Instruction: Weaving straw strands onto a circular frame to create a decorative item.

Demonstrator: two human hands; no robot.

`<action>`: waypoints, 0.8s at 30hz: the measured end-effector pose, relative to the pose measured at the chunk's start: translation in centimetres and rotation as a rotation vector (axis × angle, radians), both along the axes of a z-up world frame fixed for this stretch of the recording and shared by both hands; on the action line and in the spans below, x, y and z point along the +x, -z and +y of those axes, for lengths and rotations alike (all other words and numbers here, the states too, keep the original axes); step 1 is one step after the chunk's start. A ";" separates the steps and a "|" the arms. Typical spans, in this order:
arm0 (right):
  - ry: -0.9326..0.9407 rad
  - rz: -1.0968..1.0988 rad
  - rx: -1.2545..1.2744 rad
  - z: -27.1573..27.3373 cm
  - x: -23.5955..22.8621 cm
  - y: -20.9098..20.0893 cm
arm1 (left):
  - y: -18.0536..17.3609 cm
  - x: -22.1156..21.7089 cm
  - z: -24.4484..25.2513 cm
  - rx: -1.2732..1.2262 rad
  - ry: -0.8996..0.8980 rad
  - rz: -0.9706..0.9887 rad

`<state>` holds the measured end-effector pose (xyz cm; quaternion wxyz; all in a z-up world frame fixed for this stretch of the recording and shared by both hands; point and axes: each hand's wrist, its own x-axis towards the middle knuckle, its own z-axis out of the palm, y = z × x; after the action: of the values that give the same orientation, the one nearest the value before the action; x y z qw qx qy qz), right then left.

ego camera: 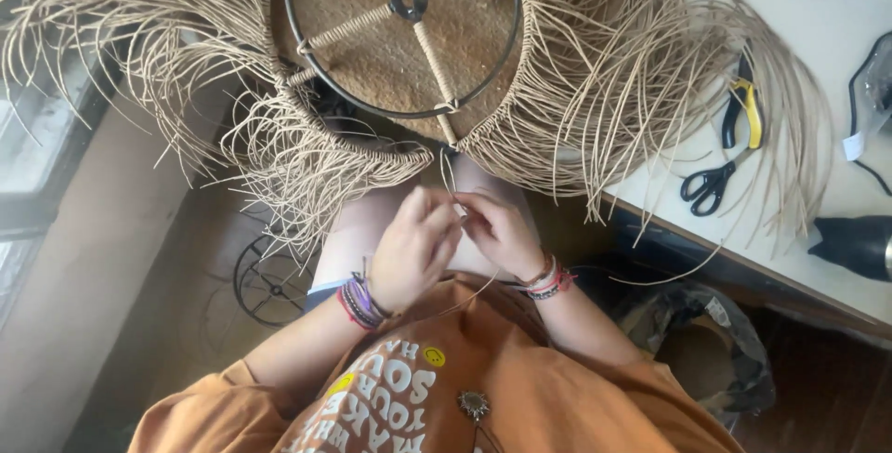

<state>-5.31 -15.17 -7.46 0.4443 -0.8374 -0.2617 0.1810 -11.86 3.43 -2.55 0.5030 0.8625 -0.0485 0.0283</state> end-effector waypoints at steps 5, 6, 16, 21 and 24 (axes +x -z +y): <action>0.130 -0.542 -0.083 1.4 1.0 0.1 | 4.4 6.0 0.8 0.218 -0.146 0.088; 0.223 -0.696 -0.043 2.0 0.9 -0.7 | 5.8 7.3 0.6 0.315 -0.244 0.162; 0.250 0.122 0.128 0.6 2.1 1.7 | 3.9 4.8 0.1 0.467 -0.265 -0.468; 0.413 0.846 0.567 2.0 2.0 1.0 | 4.4 2.2 0.9 0.288 -0.211 -0.386; 0.375 0.800 0.534 2.5 1.4 0.9 | 5.3 2.0 3.9 0.389 -0.376 -0.434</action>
<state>-3.91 -12.66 -8.36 0.7329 -0.5925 0.0460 0.3311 -9.87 7.34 -7.89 0.2931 0.9099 0.0011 0.2937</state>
